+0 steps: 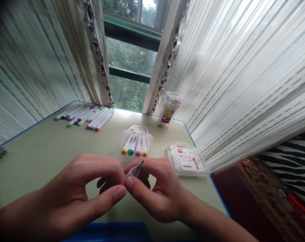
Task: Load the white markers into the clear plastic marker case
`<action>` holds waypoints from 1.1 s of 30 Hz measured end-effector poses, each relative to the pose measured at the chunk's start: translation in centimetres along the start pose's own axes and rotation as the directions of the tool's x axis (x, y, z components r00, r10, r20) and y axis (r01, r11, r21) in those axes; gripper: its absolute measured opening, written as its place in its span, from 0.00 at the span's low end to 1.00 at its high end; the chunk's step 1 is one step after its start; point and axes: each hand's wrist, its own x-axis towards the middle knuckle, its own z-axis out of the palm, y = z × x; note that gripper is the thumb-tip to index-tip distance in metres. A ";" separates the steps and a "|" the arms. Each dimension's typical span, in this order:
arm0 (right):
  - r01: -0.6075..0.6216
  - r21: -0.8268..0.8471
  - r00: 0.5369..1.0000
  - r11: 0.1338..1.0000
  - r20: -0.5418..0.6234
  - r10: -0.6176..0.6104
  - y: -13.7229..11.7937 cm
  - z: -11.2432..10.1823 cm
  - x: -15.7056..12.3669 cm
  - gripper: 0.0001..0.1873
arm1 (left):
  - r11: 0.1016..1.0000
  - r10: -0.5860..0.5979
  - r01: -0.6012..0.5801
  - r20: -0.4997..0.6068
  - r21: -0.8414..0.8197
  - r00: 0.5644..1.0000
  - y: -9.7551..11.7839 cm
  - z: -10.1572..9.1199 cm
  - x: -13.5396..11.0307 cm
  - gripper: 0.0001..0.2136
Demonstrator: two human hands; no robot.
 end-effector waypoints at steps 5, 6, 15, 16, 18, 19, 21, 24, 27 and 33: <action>0.002 0.010 1.000 1.000 0.004 -0.002 0.0 0.0 0.0 0.07 | 1.000 0.012 -0.012 0.006 -0.018 1.000 -0.1 0.1 0.0 0.09; 0.000 0.011 1.000 1.000 0.005 0.000 0.0 0.0 0.0 0.07 | 1.000 0.010 -0.010 0.005 -0.015 1.000 -0.1 0.1 0.0 0.09; -0.004 0.014 1.000 1.000 0.012 0.004 0.0 0.1 -0.1 0.07 | 1.000 0.005 -0.005 -0.008 -0.020 1.000 -0.3 0.2 0.1 0.10; -0.005 0.015 1.000 1.000 0.012 0.005 0.0 0.1 -0.1 0.07 | 1.000 -0.001 0.001 -0.006 -0.024 1.000 -0.3 0.3 0.1 0.10; -0.006 0.014 1.000 1.000 0.013 0.006 0.1 0.1 -0.1 0.07 | 0.999 -0.001 0.001 -0.001 -0.034 1.000 -0.3 0.2 0.1 0.10; -0.004 0.013 1.000 1.000 0.012 0.004 0.1 0.1 -0.1 0.07 | 0.999 0.001 -0.001 0.001 -0.036 1.000 -0.2 0.2 0.0 0.10; -0.002 0.007 1.000 1.000 0.008 0.002 0.1 0.1 -0.1 0.08 | 0.999 0.010 -0.010 -0.003 -0.035 1.000 -0.2 0.2 0.0 0.10; -0.001 0.005 1.000 1.000 0.009 0.001 0.0 0.1 0.0 0.08 | 1.000 0.010 -0.011 -0.011 -0.025 1.000 -0.2 0.2 0.0 0.10; 0.006 0.008 1.000 1.000 0.009 -0.006 0.0 0.1 0.0 0.08 | 1.000 0.014 -0.015 -0.013 -0.028 1.000 -0.2 0.2 -0.1 0.10; 0.004 0.004 1.000 1.000 0.008 -0.004 0.0 0.1 0.1 0.08 | 1.000 0.007 -0.007 -0.011 -0.025 1.000 -0.1 0.1 0.0 0.10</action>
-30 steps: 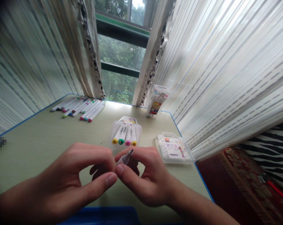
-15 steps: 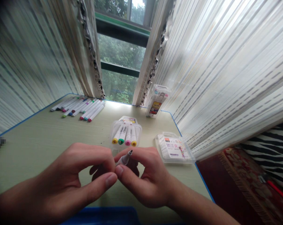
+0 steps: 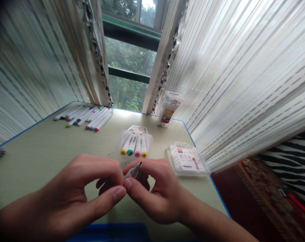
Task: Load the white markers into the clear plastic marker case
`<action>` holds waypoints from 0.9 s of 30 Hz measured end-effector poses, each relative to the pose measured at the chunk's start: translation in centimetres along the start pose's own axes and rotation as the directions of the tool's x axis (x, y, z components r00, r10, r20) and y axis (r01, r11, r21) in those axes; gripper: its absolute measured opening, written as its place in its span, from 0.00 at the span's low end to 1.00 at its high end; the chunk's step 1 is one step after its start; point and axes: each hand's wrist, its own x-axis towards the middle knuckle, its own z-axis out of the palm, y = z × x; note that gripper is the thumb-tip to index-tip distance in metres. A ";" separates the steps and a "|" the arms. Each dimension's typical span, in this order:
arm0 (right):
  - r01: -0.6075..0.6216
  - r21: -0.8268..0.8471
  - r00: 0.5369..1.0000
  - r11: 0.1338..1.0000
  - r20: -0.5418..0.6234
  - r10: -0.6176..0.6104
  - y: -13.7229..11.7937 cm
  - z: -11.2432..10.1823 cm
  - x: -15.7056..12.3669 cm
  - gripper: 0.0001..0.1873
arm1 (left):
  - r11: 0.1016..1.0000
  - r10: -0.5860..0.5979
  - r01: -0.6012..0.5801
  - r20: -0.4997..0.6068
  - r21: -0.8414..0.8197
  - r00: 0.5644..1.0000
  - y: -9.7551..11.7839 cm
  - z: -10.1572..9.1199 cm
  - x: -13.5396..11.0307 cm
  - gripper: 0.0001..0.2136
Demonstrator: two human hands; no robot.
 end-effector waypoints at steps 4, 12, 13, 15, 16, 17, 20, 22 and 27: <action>0.005 0.005 1.000 1.000 -0.001 -0.005 0.0 0.0 -0.1 0.08 | 1.000 -0.002 0.002 -0.012 0.003 1.000 0.1 0.0 0.1 0.10; -0.018 0.005 1.000 1.000 0.015 0.018 0.0 0.0 -0.1 0.08 | 1.000 0.021 -0.021 -0.004 0.004 1.000 -0.2 0.0 0.0 0.08; -0.020 0.005 1.000 1.000 0.016 0.020 0.0 0.0 -0.1 0.08 | 1.000 0.025 -0.025 -0.004 0.004 1.000 -0.2 0.0 0.0 0.07; -0.020 0.003 1.000 1.000 0.020 0.020 -0.1 0.0 0.0 0.08 | 1.000 0.027 -0.027 -0.005 0.006 1.000 -0.3 0.0 0.0 0.07; -0.019 0.001 1.000 1.000 0.020 0.019 -0.1 0.0 0.0 0.08 | 1.000 0.028 -0.028 -0.008 0.009 1.000 -0.2 0.0 0.1 0.08; -0.018 -0.001 1.000 1.000 0.020 0.018 -0.1 0.0 0.0 0.08 | 1.000 0.025 -0.025 -0.008 0.012 1.000 -0.2 0.0 0.1 0.08; -0.015 -0.005 1.000 1.000 0.020 0.015 0.0 0.0 -0.1 0.07 | 1.000 0.028 -0.028 -0.010 0.012 1.000 -0.1 0.0 0.1 0.09; -0.014 -0.008 1.000 1.000 0.022 0.014 0.0 0.0 -0.1 0.07 | 1.000 0.028 -0.028 -0.008 0.013 1.000 0.0 0.0 0.0 0.09; -0.025 0.013 0.998 1.000 0.053 0.024 -0.1 0.1 -0.1 0.06 | 0.999 0.036 -0.036 0.005 0.021 0.999 -0.1 0.0 -0.1 0.08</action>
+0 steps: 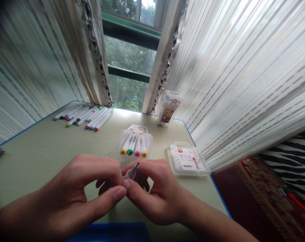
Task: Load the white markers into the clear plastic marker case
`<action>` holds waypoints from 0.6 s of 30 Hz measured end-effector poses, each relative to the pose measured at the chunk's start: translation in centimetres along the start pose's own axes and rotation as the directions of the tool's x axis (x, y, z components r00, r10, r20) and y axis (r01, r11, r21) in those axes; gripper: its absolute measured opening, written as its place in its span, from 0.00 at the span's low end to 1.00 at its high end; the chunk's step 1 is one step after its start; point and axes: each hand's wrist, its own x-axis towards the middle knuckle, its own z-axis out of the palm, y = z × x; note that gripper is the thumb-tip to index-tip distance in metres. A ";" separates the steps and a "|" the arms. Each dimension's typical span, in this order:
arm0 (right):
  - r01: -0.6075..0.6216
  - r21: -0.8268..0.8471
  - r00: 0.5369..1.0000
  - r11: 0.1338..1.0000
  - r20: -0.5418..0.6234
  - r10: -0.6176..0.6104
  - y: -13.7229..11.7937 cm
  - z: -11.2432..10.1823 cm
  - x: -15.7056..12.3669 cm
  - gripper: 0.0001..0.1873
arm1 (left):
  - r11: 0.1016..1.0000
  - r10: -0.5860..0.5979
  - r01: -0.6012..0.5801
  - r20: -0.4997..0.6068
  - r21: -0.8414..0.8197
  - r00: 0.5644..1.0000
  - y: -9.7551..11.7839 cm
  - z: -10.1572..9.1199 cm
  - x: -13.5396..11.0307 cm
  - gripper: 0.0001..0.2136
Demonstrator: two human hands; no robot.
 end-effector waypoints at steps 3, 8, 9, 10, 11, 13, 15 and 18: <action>-0.002 0.000 1.000 1.000 0.027 0.002 -0.1 0.1 0.0 0.10 | 1.000 -0.003 0.003 0.014 0.000 1.000 0.0 0.0 0.1 0.10; -0.013 -0.015 0.999 1.000 0.032 0.013 -0.1 0.1 0.1 0.13 | 0.999 -0.026 0.027 0.014 -0.029 1.000 0.0 0.0 0.0 0.10; -0.015 -0.018 0.999 1.000 0.031 0.016 -0.1 0.1 0.1 0.14 | 0.999 -0.029 0.029 0.015 -0.034 0.999 0.0 0.1 0.0 0.09; -0.015 -0.019 0.999 1.000 0.032 0.015 0.0 0.0 0.1 0.14 | 0.999 -0.030 0.030 0.018 -0.037 0.999 0.0 0.1 -0.1 0.09; -0.012 -0.019 0.999 1.000 0.032 0.013 0.0 0.0 0.1 0.14 | 0.999 -0.029 0.030 0.018 -0.038 0.999 0.0 0.1 -0.1 0.09; -0.006 -0.016 0.999 1.000 0.032 0.006 0.1 0.0 0.1 0.13 | 0.999 -0.027 0.028 0.017 -0.037 0.999 0.1 0.0 -0.1 0.09; -0.003 -0.010 0.999 1.000 0.032 0.003 0.1 0.0 0.1 0.12 | 0.999 -0.026 0.026 0.009 -0.029 1.000 0.1 0.0 0.0 0.09; 0.004 -0.013 0.999 1.000 0.034 -0.003 0.0 0.0 0.1 0.12 | 0.999 -0.031 0.031 0.014 -0.024 0.999 0.0 0.0 0.0 0.09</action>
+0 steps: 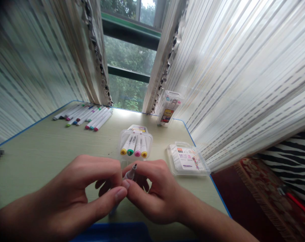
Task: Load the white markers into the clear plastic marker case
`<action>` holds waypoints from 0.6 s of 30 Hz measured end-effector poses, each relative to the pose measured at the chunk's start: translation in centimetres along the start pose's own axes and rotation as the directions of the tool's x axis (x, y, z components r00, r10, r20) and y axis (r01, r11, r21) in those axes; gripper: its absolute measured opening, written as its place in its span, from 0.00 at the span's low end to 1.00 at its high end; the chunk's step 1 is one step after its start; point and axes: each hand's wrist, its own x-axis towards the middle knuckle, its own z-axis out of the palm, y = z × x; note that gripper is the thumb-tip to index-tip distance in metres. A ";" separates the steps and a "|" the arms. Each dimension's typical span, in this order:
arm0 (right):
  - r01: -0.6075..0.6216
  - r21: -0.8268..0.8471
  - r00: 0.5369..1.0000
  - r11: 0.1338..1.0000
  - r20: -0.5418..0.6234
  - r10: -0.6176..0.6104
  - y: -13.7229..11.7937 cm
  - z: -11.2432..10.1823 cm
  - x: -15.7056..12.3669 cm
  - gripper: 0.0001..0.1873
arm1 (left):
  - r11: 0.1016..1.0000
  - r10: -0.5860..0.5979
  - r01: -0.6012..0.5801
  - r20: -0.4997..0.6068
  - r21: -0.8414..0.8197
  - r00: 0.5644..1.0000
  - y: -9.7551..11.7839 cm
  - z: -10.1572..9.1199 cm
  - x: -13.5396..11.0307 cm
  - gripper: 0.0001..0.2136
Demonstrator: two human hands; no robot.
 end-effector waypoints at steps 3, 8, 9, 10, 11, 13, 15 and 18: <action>-0.006 -0.015 1.000 1.000 0.012 0.006 0.0 0.0 0.0 0.13 | 1.000 0.003 -0.003 0.012 -0.015 1.000 -0.1 0.0 0.0 0.09; -0.006 -0.026 1.000 1.000 0.023 0.006 0.0 0.0 0.1 0.14 | 1.000 0.022 -0.022 0.019 -0.001 1.000 -0.2 0.0 0.1 0.08; -0.006 -0.029 1.000 1.000 0.024 0.006 0.0 0.0 0.1 0.14 | 1.000 0.024 -0.024 0.016 0.006 1.000 -0.2 0.0 0.1 0.09; -0.007 -0.036 1.000 0.999 0.024 0.008 0.0 0.0 0.1 0.15 | 1.000 0.026 -0.026 0.014 0.012 1.000 -0.2 0.0 0.1 0.09; -0.007 -0.044 1.000 0.999 0.023 0.008 0.0 0.0 0.0 0.15 | 1.000 0.026 -0.026 0.014 0.017 1.000 -0.2 0.0 0.2 0.09; -0.008 -0.062 1.000 0.998 0.024 0.009 0.0 0.0 0.0 0.15 | 0.999 0.031 -0.031 0.014 0.020 0.999 -0.2 0.1 0.1 0.09; 0.002 -0.077 1.000 0.997 0.019 0.000 0.0 0.1 0.0 0.14 | 0.999 0.040 -0.041 0.010 0.013 0.999 -0.2 0.1 0.0 0.09; 0.029 -0.082 1.000 0.996 0.003 -0.029 0.0 0.1 0.0 0.12 | 0.999 0.042 -0.043 0.011 0.020 0.999 -0.3 0.2 0.0 0.09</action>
